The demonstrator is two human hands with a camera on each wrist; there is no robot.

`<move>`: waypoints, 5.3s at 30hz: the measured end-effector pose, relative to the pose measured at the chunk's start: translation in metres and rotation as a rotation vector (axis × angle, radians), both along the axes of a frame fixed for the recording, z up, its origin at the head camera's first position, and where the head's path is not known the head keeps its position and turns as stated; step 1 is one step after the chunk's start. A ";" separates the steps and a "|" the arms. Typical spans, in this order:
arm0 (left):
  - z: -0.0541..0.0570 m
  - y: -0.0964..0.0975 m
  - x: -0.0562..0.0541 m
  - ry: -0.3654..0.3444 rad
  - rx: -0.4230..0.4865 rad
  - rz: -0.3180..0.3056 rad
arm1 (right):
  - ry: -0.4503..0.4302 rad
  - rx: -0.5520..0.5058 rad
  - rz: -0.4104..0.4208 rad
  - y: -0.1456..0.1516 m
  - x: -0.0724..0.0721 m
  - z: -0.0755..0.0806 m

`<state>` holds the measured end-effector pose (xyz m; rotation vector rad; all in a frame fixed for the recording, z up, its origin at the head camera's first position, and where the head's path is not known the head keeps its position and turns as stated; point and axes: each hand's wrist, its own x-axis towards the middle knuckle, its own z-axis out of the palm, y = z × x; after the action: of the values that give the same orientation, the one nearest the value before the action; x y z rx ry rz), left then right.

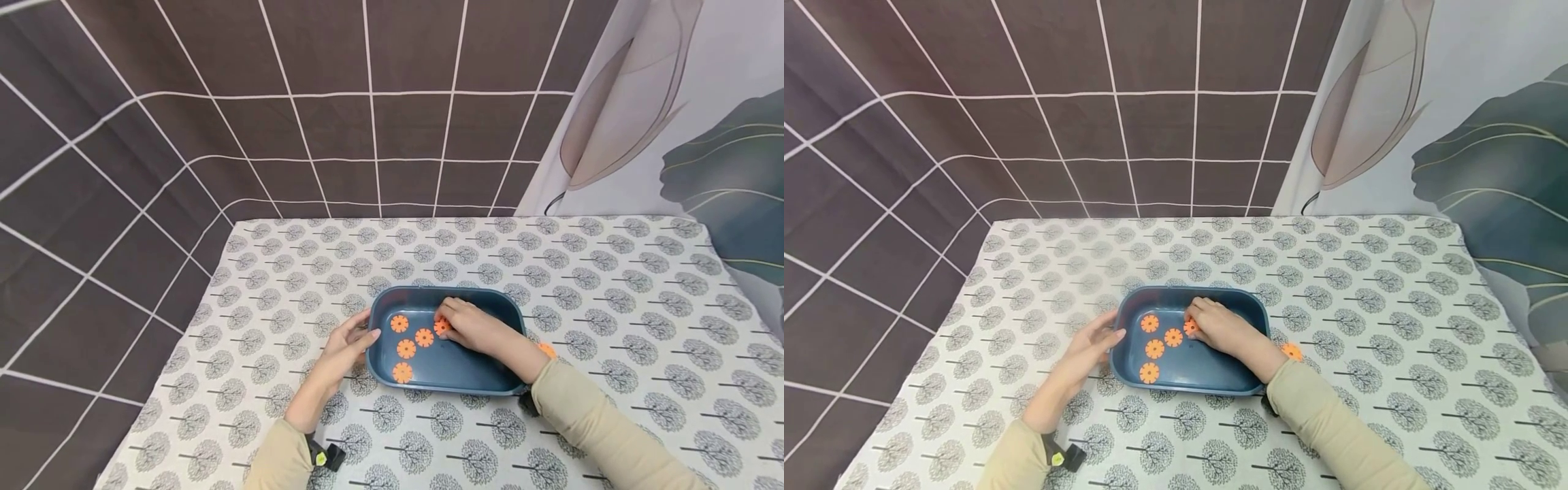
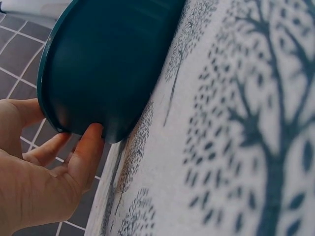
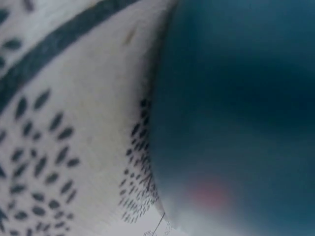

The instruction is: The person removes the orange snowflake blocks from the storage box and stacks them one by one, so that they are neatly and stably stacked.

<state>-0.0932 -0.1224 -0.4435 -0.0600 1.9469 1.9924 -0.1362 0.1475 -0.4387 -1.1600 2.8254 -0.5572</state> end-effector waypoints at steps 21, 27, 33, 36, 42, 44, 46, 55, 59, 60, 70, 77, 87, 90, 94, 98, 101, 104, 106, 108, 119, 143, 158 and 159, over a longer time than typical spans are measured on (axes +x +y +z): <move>0.001 0.000 0.000 0.002 0.004 -0.008 | -0.057 -0.024 0.034 0.003 -0.004 0.002; 0.001 0.000 0.000 0.000 0.002 -0.005 | -0.030 -0.065 0.055 0.005 -0.003 0.001; 0.000 0.001 0.002 0.005 -0.003 -0.005 | 0.029 -0.132 0.076 0.006 -0.002 0.002; 0.000 0.000 0.001 0.002 -0.003 -0.005 | 0.067 -0.165 0.061 0.007 -0.001 0.005; 0.002 0.000 0.000 -0.001 0.000 -0.005 | 0.091 -0.220 0.008 0.010 0.002 0.013; 0.002 0.000 0.001 -0.005 0.001 -0.008 | 0.086 -0.228 -0.009 0.012 0.003 0.016; 0.002 0.000 0.001 -0.007 0.000 -0.009 | 0.089 -0.234 -0.020 0.014 0.005 0.018; 0.002 -0.001 0.001 -0.012 0.006 -0.003 | 0.170 -0.263 -0.023 0.027 0.012 0.023; 0.002 -0.001 0.001 -0.017 -0.009 0.003 | 0.182 -0.279 -0.020 0.030 0.019 0.023; 0.002 -0.001 0.000 -0.017 -0.011 0.003 | 0.186 -0.285 -0.019 0.031 0.021 0.023; 0.003 -0.001 0.001 -0.018 0.006 -0.003 | 0.174 -0.319 -0.044 0.047 0.032 0.014; 0.002 0.000 0.001 -0.016 -0.010 0.006 | 0.154 -0.316 -0.069 0.059 0.038 0.015; 0.003 0.000 -0.001 -0.010 -0.012 -0.002 | 0.282 -0.368 -0.036 0.073 0.038 0.021; 0.004 0.000 -0.002 -0.010 -0.013 -0.001 | 0.290 -0.391 -0.038 0.078 0.040 0.024; 0.003 0.000 -0.002 -0.013 -0.018 0.000 | 0.268 -0.385 -0.074 0.087 0.044 0.027; 0.002 0.001 -0.001 -0.009 -0.020 0.001 | 0.271 -0.404 -0.074 0.095 0.048 0.029; 0.002 0.000 0.000 -0.011 -0.023 -0.001 | 0.277 -0.424 -0.068 0.098 0.051 0.027; 0.002 0.000 0.000 -0.018 -0.028 0.001 | 0.266 -0.427 -0.074 0.102 0.053 0.027; 0.002 -0.001 0.001 -0.021 -0.032 0.001 | 0.259 -0.419 -0.092 0.104 0.055 0.026; 0.002 -0.001 0.001 -0.022 -0.033 0.005 | 0.249 -0.409 -0.110 0.107 0.057 0.026; 0.001 0.000 0.000 -0.018 0.002 -0.004 | 0.267 -0.363 -0.207 0.121 0.069 0.021; 0.002 0.001 0.002 -0.019 -0.010 -0.003 | 0.194 -0.160 -0.291 0.137 0.077 -0.003; 0.001 0.000 0.001 -0.021 -0.008 0.002 | 0.196 -0.136 -0.255 0.140 0.073 -0.006; 0.001 0.000 0.001 -0.023 -0.008 0.003 | 0.190 -0.135 -0.256 0.140 0.073 -0.006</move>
<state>-0.0926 -0.1222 -0.4428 -0.0871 1.9413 1.9777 -0.0627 0.2871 -0.4446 -0.9173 3.1710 -0.6955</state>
